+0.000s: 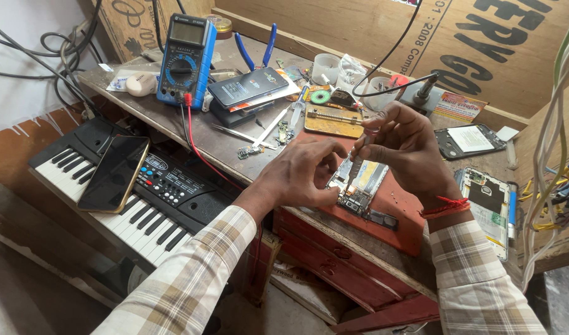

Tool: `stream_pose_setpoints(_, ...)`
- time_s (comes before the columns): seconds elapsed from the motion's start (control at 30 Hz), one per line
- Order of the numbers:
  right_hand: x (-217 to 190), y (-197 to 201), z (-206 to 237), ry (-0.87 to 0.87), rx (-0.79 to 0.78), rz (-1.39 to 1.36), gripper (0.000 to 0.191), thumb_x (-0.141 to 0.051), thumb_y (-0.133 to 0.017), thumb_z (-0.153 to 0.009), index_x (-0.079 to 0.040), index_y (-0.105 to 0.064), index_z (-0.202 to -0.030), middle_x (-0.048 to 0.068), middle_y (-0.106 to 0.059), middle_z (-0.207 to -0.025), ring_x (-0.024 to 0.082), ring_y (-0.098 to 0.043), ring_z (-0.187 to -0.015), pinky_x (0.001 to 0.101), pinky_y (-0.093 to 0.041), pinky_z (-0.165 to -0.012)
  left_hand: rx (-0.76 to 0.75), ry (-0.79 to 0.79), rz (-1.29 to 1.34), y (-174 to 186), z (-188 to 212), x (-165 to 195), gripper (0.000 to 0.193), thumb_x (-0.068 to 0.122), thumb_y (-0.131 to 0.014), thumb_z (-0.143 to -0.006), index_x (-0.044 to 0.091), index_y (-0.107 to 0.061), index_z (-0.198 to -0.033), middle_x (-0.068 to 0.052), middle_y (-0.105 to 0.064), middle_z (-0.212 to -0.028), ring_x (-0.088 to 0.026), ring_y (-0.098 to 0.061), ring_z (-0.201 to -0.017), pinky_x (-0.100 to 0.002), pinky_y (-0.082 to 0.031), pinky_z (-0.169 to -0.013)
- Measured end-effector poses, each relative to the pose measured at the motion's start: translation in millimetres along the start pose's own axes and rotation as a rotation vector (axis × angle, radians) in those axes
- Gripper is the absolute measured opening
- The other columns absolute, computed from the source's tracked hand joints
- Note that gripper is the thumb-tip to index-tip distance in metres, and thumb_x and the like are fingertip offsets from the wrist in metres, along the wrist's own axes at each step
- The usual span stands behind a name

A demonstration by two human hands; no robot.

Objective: The person repairs a disassembled mobile phone on a cluttered workbench. They use a screwdriver to work on the phone's internal board, reposition the phone chassis, and manipulate small internal components with their hands while the phone lies open on a red mat.

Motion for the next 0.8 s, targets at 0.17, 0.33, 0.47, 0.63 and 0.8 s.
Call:
stream_pose_setpoints(0.17, -0.2, -12.8, 0.4, -0.027, -0.083, -0.069, 0.026, 0.006, -0.071, -0.096, -0.002, -0.064, -0.120, 0.015, -0.074, -0.103, 0.025, -0.075, -0.101, 0.0382, -0.064, -0.091, -0.028, 0.056, 0.003, -4.5, 0.6, -7.4, 0.044, 0.027, -0.078, -0.070, 0.011, -0.065, -0.108, -0.003, -0.071, -0.085, -0.021, -0.071, -0.085, -0.037, -0.056, -0.084)
stream_pose_setpoints(0.33, 1.3, -8.5, -1.8, -0.001, -0.041, -0.011, 0.034, 0.011, -0.077, -0.088, -0.002, -0.061, -0.115, 0.012, -0.072, -0.108, 0.022, -0.073, -0.105, 0.0365, -0.063, -0.092, -0.007, 0.030, 0.000, -3.2, 0.0, -5.0, 0.046, 0.027, -0.078, -0.070, 0.009, -0.064, -0.111, -0.003, -0.070, -0.084, -0.022, -0.071, -0.085, -0.038, -0.055, -0.084)
stream_pose_setpoints(0.47, -0.8, 1.0, -2.0, 0.026, 0.059, 0.119, 0.035, 0.015, -0.081, -0.086, -0.002, -0.060, -0.108, 0.011, -0.071, -0.111, 0.019, -0.071, -0.103, 0.0360, -0.064, -0.089, -0.032, 0.061, 0.016, -5.6, 1.0, -7.7, 0.047, 0.027, -0.078, -0.070, 0.010, -0.064, -0.112, -0.002, -0.070, -0.083, -0.021, -0.071, -0.083, -0.037, -0.055, -0.083)
stream_pose_setpoints(0.63, -1.5, -9.3, -2.7, -0.052, -0.008, 0.016, 0.029, 0.008, -0.075, -0.090, -0.002, -0.063, -0.114, 0.011, -0.073, -0.104, 0.021, -0.075, -0.102, 0.0342, -0.065, -0.089, -0.009, 0.025, 0.000, -3.1, -0.1, -3.4, 0.045, 0.026, -0.078, -0.071, 0.010, -0.064, -0.110, -0.002, -0.069, -0.085, -0.021, -0.071, -0.084, -0.037, -0.056, -0.084)
stream_pose_setpoints(0.8, -5.1, -17.0, -4.3, -0.032, -0.043, 0.110, 0.033, 0.009, -0.074, -0.089, -0.002, -0.061, -0.117, 0.010, -0.072, -0.107, 0.017, -0.072, -0.107, 0.0312, -0.064, -0.094, -0.007, 0.031, 0.010, -2.8, 0.8, -3.3, 0.050, 0.026, -0.079, -0.069, 0.010, -0.064, -0.114, -0.002, -0.070, -0.084, -0.021, -0.070, -0.085, -0.039, -0.053, -0.088)
Point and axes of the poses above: each hand's wrist, its own z-axis away from the middle knuckle, its own y-axis out of the back of the hand, x = y × z, the point moved 10 cm from there along -z, towards the middle knuckle
